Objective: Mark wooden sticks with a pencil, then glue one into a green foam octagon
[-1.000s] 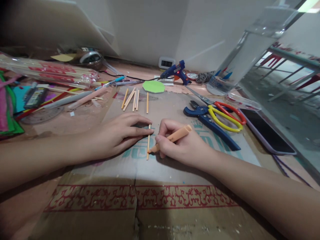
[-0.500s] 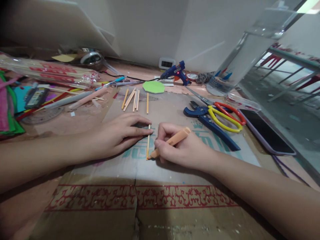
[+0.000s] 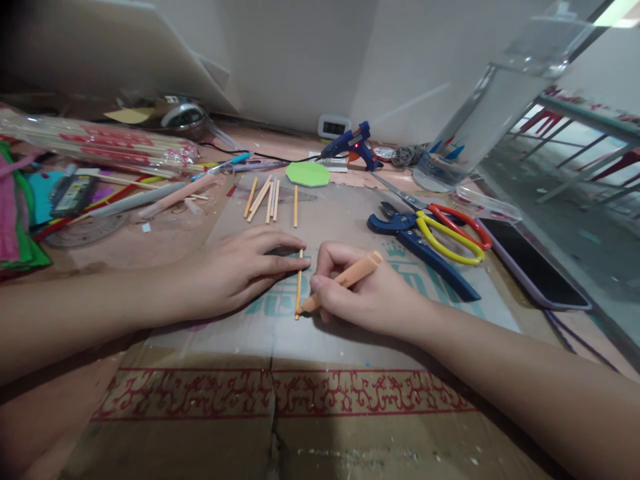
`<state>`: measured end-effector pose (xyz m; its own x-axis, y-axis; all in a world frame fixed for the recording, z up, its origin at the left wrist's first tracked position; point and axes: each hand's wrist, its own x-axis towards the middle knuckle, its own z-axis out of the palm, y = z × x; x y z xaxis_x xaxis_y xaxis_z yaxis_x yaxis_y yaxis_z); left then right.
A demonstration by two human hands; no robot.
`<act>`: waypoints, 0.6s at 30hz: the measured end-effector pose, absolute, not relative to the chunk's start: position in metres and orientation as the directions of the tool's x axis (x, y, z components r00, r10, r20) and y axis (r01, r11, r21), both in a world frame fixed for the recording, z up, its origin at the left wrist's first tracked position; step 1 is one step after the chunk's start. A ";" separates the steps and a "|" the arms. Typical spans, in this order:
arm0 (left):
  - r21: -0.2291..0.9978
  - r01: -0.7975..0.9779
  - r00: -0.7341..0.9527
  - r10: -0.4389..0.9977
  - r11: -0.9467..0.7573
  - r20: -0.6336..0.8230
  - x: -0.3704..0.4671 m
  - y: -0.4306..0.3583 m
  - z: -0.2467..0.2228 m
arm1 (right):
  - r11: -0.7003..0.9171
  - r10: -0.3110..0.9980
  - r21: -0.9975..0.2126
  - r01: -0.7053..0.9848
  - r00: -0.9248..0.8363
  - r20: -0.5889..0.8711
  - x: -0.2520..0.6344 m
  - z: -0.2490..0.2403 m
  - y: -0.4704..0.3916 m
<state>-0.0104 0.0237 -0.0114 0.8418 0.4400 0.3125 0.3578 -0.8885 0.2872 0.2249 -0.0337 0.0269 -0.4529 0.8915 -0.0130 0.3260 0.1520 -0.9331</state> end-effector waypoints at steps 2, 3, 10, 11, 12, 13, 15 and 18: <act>0.288 0.360 0.843 0.442 -0.887 0.308 -0.010 0.024 -0.010 | 0.157 0.884 -0.926 0.343 -0.467 -0.023 0.225 0.028 -0.034; 0.289 0.361 0.842 0.443 -0.887 0.308 -0.010 0.023 -0.010 | 0.157 0.878 -0.923 0.351 -0.478 -0.032 0.225 0.028 -0.035; 0.305 0.351 0.841 0.441 -0.885 0.314 -0.010 0.024 -0.010 | 0.167 0.887 -0.923 0.347 -0.461 -0.013 0.225 0.028 -0.034; 0.304 0.351 0.841 0.441 -0.886 0.314 -0.011 0.024 -0.010 | 0.165 0.888 -0.920 0.354 -0.460 -0.018 0.225 0.028 -0.034; 0.304 0.349 0.843 0.439 -0.886 0.312 -0.011 0.024 -0.010 | 0.166 0.886 -0.919 0.358 -0.464 -0.021 0.225 0.028 -0.034; 0.305 0.347 0.844 0.437 -0.887 0.311 -0.011 0.024 -0.010 | 0.169 0.882 -0.917 0.360 -0.472 -0.023 0.225 0.028 -0.034; 0.308 0.346 0.844 0.437 -0.886 0.309 -0.012 0.024 -0.010 | 0.171 0.877 -0.917 0.361 -0.480 -0.026 0.225 0.028 -0.035; 0.310 0.353 0.845 0.443 -0.883 0.299 -0.012 0.024 -0.009 | 0.173 0.879 -0.915 0.364 -0.475 -0.023 0.226 0.028 -0.036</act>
<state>-0.0116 0.0237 -0.0092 0.8454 0.4427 0.2989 0.3530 -0.8829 0.3095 0.2257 -0.0358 0.0283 -0.4754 0.8795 -0.0232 0.3642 0.1727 -0.9152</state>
